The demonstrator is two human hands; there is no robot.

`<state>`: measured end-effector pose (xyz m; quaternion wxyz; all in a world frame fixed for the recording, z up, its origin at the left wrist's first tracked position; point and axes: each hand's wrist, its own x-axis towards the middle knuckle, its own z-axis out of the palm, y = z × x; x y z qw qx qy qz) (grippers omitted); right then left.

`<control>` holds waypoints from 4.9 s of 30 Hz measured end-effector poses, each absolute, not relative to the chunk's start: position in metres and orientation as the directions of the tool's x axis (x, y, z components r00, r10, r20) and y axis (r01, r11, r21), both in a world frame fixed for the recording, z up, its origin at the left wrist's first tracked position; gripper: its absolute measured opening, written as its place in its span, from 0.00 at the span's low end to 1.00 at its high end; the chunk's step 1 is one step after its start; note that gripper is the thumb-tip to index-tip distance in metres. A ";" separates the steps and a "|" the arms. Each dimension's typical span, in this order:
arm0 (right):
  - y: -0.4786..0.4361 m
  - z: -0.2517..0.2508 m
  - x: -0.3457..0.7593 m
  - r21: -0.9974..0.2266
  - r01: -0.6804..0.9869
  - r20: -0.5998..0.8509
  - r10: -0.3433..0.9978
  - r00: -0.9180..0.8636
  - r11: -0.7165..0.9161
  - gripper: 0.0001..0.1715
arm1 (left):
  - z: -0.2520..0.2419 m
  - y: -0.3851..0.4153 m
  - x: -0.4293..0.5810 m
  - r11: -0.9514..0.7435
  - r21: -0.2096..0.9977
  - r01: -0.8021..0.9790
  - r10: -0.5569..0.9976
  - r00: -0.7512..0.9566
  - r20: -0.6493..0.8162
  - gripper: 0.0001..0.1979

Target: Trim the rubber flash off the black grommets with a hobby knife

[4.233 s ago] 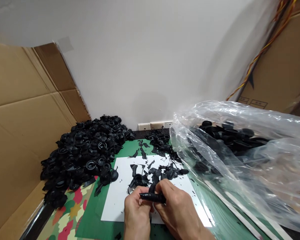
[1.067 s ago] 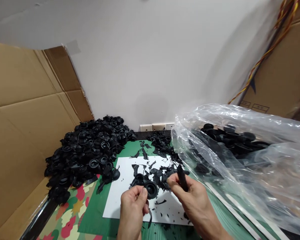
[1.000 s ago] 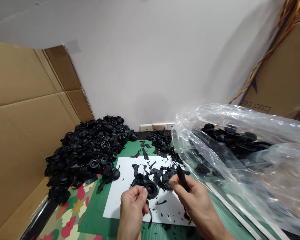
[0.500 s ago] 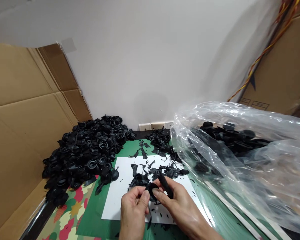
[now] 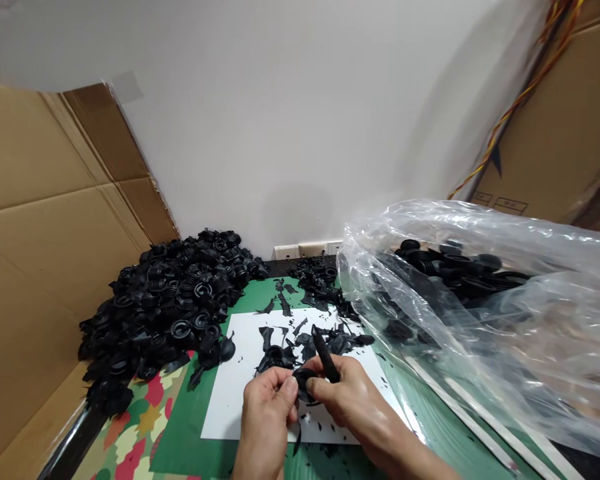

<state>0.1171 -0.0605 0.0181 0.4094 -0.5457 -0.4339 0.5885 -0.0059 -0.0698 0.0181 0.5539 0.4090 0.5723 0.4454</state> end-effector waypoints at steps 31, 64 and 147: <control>-0.056 0.014 0.118 -0.951 0.031 -0.307 0.952 -0.016 -0.306 0.04 | 0.022 -0.069 -0.003 0.321 0.944 -0.079 0.946 -0.013 -0.323 0.20; -0.065 0.023 0.120 -0.821 0.557 0.090 0.992 -0.089 0.124 0.11 | 0.022 -0.068 -0.004 0.141 0.967 0.212 0.985 -0.126 -0.116 0.13; -0.059 0.022 0.121 -0.989 0.090 -0.119 0.992 -0.045 -0.115 0.05 | 0.012 -0.069 -0.002 0.174 0.971 0.163 0.981 -0.118 -0.156 0.14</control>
